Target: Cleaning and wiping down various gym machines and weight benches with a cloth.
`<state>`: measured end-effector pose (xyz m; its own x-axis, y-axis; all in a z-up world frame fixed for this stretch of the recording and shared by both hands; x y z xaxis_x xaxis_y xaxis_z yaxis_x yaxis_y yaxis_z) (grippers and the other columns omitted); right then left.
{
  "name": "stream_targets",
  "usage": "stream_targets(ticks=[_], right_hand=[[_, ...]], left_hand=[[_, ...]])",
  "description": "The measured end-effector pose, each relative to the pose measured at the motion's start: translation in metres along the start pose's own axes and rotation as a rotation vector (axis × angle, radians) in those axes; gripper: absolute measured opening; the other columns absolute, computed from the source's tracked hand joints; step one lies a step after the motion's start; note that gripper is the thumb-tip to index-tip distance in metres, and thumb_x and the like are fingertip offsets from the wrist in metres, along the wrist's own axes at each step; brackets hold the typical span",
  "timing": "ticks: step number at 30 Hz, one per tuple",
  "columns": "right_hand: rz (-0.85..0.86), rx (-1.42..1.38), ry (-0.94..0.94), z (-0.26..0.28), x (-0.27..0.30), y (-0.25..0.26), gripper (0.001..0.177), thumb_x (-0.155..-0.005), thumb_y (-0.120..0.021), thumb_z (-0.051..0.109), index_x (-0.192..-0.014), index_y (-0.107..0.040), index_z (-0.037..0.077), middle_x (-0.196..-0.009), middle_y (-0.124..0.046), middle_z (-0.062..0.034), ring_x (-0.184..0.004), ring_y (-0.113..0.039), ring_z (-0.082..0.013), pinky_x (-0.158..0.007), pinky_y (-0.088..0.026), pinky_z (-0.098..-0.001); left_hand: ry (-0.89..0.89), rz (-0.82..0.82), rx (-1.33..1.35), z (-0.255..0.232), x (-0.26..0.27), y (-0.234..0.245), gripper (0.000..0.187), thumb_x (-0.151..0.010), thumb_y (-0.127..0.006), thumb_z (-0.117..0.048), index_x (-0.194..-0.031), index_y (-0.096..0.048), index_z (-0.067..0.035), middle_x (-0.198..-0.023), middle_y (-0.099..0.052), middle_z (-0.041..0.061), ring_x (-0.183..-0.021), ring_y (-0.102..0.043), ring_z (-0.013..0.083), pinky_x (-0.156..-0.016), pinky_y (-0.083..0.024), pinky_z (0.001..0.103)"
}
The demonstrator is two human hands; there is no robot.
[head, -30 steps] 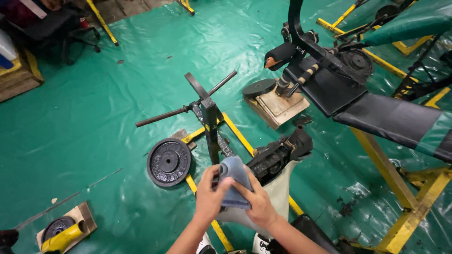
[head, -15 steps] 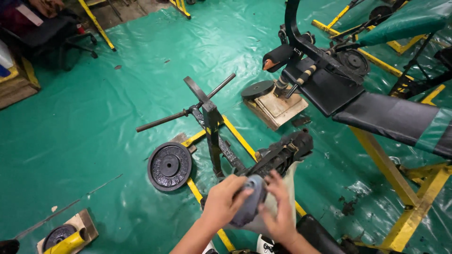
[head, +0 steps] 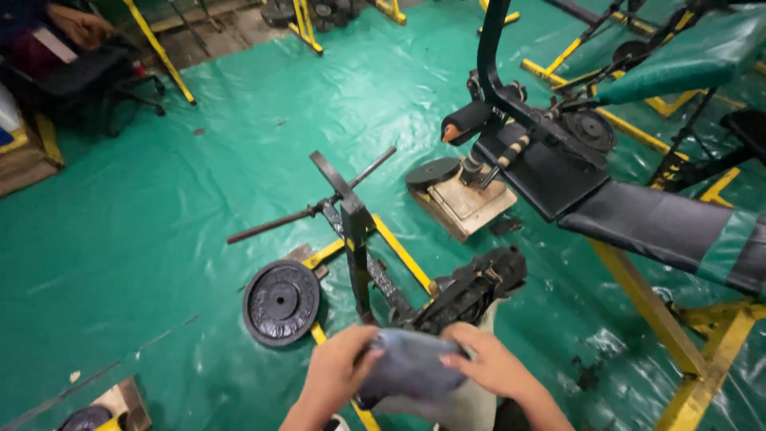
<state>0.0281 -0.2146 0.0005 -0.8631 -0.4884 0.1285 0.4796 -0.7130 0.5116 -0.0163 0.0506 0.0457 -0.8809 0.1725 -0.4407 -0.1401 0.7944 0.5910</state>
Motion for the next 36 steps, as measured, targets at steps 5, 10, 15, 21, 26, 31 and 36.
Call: stream_targets(ticks=[5, 10, 15, 21, 26, 31, 36], right_hand=[[-0.138, 0.035, 0.078, 0.019, -0.015, -0.008, 0.032, -0.084, -0.076, 0.021, -0.11, -0.068, 0.005, -0.1, -0.073, -0.0113, -0.094, -0.071, -0.0289, -0.083, -0.055, -0.0378], [-0.216, 0.211, 0.258, 0.042, -0.021, 0.01, 0.033, -0.078, -0.078, 0.02, -0.107, -0.071, 0.007, -0.105, -0.072, -0.0106, -0.1, -0.068, -0.0326, -0.087, -0.053, -0.0407], [-0.214, 0.383, 0.35, 0.053, -0.01, 0.013, 0.031, -0.073, -0.08, 0.021, -0.101, -0.074, 0.011, -0.107, -0.07, -0.0094, -0.104, -0.065, -0.0322, -0.089, -0.049, -0.0443], [-0.439, 0.567, 0.128, 0.058, -0.012, -0.003, 0.036, -0.069, -0.08, 0.021, -0.105, -0.078, 0.021, -0.095, -0.066, -0.0089, -0.094, -0.064, -0.0314, -0.079, -0.05, -0.0457], [-0.431, 0.435, 0.053, 0.052, -0.015, -0.019, 0.038, -0.08, -0.074, 0.016, -0.118, -0.07, 0.019, -0.102, -0.068, -0.0097, -0.102, -0.065, -0.0347, -0.085, -0.052, -0.0467], [-0.381, 0.167, 0.222, 0.06, -0.025, -0.047, 0.062, -0.074, -0.073, 0.006, -0.133, -0.053, 0.009, -0.126, -0.059, -0.021, -0.116, -0.059, -0.0435, -0.096, -0.051, -0.0471], [-0.346, -0.039, 0.288, 0.029, -0.036, -0.07, 0.083, -0.075, -0.088, 0.015, -0.143, -0.041, 0.008, -0.138, -0.05, -0.0237, -0.125, -0.057, -0.0426, -0.1, -0.049, -0.0446]], left_hand=[[0.302, 0.019, -0.019, 0.032, 0.009, -0.004, 0.032, -0.087, -0.072, -0.019, -0.116, -0.065, -0.008, -0.111, -0.071, 0.014, -0.104, -0.068, 0.0351, -0.087, -0.055, 0.041], [0.285, 0.066, 0.065, 0.019, -0.007, -0.006, 0.045, -0.077, -0.071, -0.009, -0.121, -0.063, -0.008, -0.125, -0.065, 0.014, -0.121, -0.058, 0.0361, -0.099, -0.047, 0.043], [0.218, 0.055, 0.033, 0.015, -0.012, -0.018, 0.029, -0.067, -0.069, -0.005, -0.095, -0.069, -0.012, -0.115, -0.072, 0.003, -0.112, -0.063, 0.0297, -0.094, -0.053, 0.039], [0.257, -0.128, -0.116, 0.004, -0.041, -0.001, 0.026, -0.055, -0.073, -0.004, -0.079, -0.075, -0.014, -0.104, -0.067, 0.005, -0.1, -0.06, 0.0301, -0.084, -0.051, 0.042], [0.419, -0.161, -0.046, 0.02, -0.045, -0.012, 0.025, -0.062, -0.073, -0.002, -0.084, -0.077, -0.013, -0.095, -0.062, 0.008, -0.088, -0.062, 0.0292, -0.074, -0.051, 0.039], [0.514, -0.181, 0.287, 0.041, -0.045, -0.056, 0.025, -0.073, -0.063, 0.008, -0.088, -0.075, -0.008, -0.09, -0.059, 0.009, -0.08, -0.065, 0.0253, -0.068, -0.053, 0.034], [0.435, -0.215, 0.329, 0.057, -0.03, -0.072, 0.027, -0.071, -0.059, 0.012, -0.089, -0.071, -0.004, -0.093, -0.062, 0.011, -0.086, -0.066, 0.0258, -0.076, -0.052, 0.032]])
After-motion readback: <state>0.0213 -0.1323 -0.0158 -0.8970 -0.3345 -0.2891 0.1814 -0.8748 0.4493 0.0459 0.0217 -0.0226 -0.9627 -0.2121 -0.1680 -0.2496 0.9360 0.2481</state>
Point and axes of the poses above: each hand's wrist, its own x-axis away from the middle knuckle, its own y-axis out of the back of the hand, z = x × y, the point moved 6 cm from there along -x, towards the middle knuckle
